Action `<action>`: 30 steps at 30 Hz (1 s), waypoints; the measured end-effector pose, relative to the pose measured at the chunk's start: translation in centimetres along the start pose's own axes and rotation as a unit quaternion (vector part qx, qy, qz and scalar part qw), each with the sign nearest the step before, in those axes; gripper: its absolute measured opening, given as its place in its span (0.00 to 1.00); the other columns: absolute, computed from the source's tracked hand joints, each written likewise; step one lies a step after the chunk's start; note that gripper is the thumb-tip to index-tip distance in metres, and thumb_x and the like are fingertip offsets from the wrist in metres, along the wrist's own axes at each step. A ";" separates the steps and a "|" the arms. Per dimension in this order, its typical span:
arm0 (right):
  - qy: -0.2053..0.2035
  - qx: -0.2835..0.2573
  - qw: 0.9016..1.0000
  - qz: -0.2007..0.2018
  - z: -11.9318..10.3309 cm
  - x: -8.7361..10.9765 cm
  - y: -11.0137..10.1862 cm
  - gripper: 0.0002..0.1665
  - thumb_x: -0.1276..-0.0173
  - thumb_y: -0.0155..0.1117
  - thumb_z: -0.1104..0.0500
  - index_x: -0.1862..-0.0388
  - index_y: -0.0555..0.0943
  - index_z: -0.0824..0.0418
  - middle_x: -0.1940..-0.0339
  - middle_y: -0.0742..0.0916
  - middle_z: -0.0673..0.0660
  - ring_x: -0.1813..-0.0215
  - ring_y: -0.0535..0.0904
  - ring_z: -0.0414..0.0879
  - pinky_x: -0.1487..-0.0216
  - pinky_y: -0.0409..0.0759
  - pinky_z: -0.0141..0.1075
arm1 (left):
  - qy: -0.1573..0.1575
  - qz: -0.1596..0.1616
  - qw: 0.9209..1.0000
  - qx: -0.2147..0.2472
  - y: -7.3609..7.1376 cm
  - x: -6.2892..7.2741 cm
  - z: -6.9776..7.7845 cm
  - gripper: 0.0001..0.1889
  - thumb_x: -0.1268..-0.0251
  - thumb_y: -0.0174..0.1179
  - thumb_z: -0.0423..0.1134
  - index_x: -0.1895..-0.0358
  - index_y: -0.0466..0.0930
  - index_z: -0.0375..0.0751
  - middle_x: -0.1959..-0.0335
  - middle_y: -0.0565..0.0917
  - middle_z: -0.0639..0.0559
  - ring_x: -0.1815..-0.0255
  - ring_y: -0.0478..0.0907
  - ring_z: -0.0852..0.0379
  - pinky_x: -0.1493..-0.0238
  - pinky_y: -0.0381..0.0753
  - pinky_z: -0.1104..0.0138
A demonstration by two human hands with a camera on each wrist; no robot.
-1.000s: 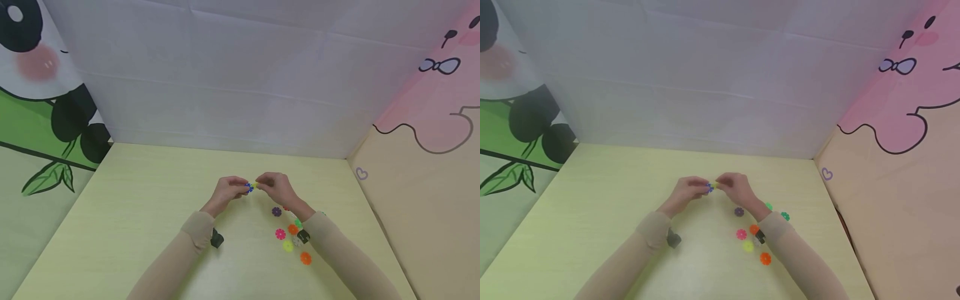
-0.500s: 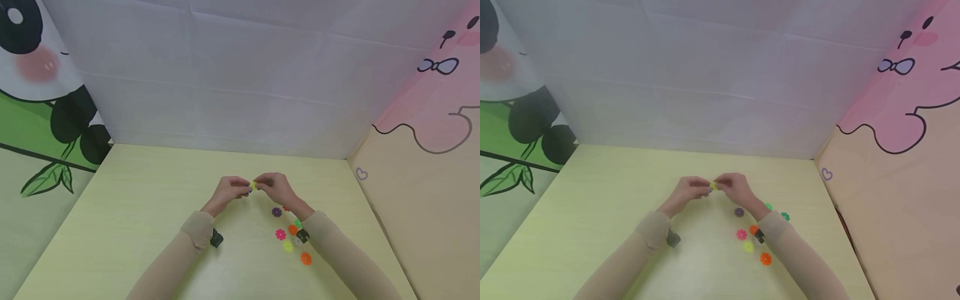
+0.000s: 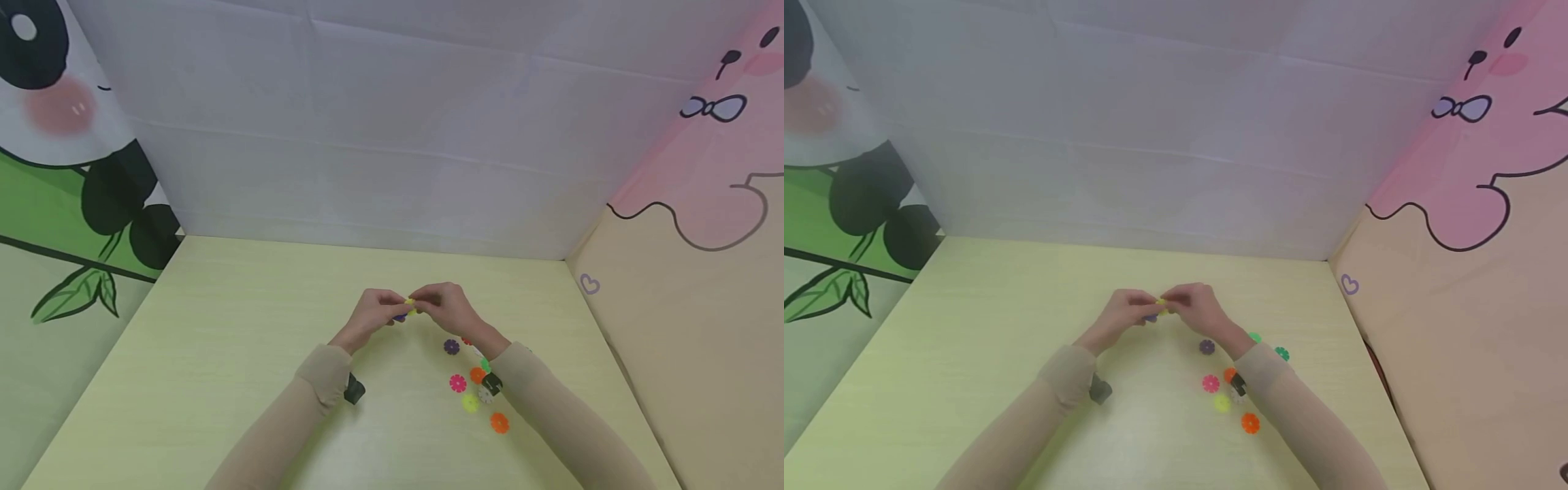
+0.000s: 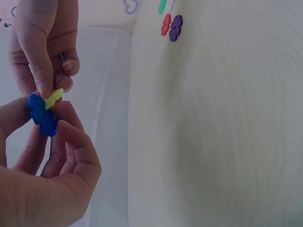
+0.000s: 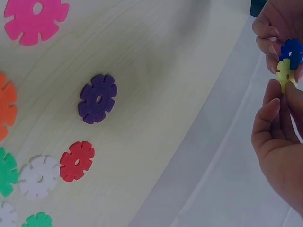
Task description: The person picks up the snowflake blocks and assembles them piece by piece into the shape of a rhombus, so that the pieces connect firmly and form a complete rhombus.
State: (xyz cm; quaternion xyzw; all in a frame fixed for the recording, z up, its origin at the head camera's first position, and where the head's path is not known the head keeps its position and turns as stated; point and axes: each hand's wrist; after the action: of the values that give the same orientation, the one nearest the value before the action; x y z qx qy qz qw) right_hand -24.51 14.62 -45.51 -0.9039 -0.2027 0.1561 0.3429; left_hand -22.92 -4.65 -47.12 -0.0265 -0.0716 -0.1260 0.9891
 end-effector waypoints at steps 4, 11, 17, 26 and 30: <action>0.001 0.004 1.000 -0.002 -0.2 0.1 -0.3 0.10 0.33 0.65 0.61 0.55 0.85 0.60 0.65 0.87 0.49 0.65 0.83 0.37 0.60 0.80 0.35 | -0.002 0.008 1.000 -0.003 -0.1 0.0 -0.1 0.09 0.41 0.68 0.40 0.65 0.86 0.37 0.62 0.84 0.37 0.68 0.82 0.52 0.58 0.78 0.53; 0.024 0.027 0.999 0.003 1.0 0.9 -1.4 0.09 0.34 0.65 0.62 0.56 0.85 0.62 0.62 0.87 0.53 0.62 0.83 0.41 0.59 0.81 0.38 | -0.002 0.019 1.000 -0.007 -0.5 0.0 -0.3 0.08 0.41 0.67 0.40 0.65 0.86 0.38 0.61 0.84 0.35 0.68 0.81 0.53 0.59 0.79 0.56; 0.055 0.058 0.997 -0.006 2.9 1.8 -2.1 0.10 0.35 0.66 0.61 0.55 0.85 0.62 0.61 0.87 0.50 0.61 0.82 0.41 0.59 0.80 0.37 | -0.011 0.021 1.000 -0.007 -0.6 -0.2 -0.5 0.09 0.41 0.68 0.41 0.64 0.86 0.38 0.62 0.85 0.37 0.69 0.82 0.53 0.55 0.77 0.51; 0.053 0.106 0.992 -0.035 5.3 3.0 -3.1 0.12 0.37 0.68 0.62 0.55 0.84 0.65 0.63 0.86 0.52 0.62 0.80 0.44 0.60 0.79 0.37 | -0.009 0.029 1.000 -0.005 -0.8 -0.2 -0.8 0.09 0.42 0.68 0.41 0.65 0.86 0.38 0.67 0.85 0.44 0.70 0.82 0.53 0.61 0.79 0.58; 0.079 0.123 0.987 -0.064 6.2 3.7 -3.5 0.13 0.39 0.69 0.64 0.54 0.84 0.66 0.62 0.86 0.55 0.61 0.80 0.45 0.58 0.79 0.39 | -0.009 0.029 1.000 -0.004 -0.8 -0.1 -0.7 0.09 0.42 0.68 0.41 0.65 0.86 0.38 0.66 0.85 0.42 0.69 0.82 0.53 0.62 0.79 0.60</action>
State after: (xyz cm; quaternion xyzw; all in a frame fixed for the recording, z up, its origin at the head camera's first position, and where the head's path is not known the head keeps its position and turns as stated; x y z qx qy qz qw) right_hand -24.81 22.24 -48.13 -0.8494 -0.2115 0.0863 0.4758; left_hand -23.11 -5.49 -47.83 -0.0337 -0.0797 -0.0976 0.9915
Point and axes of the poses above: each hand's wrist, its own x-axis away from the middle knuckle, its own y-axis out of the palm, z = x × y
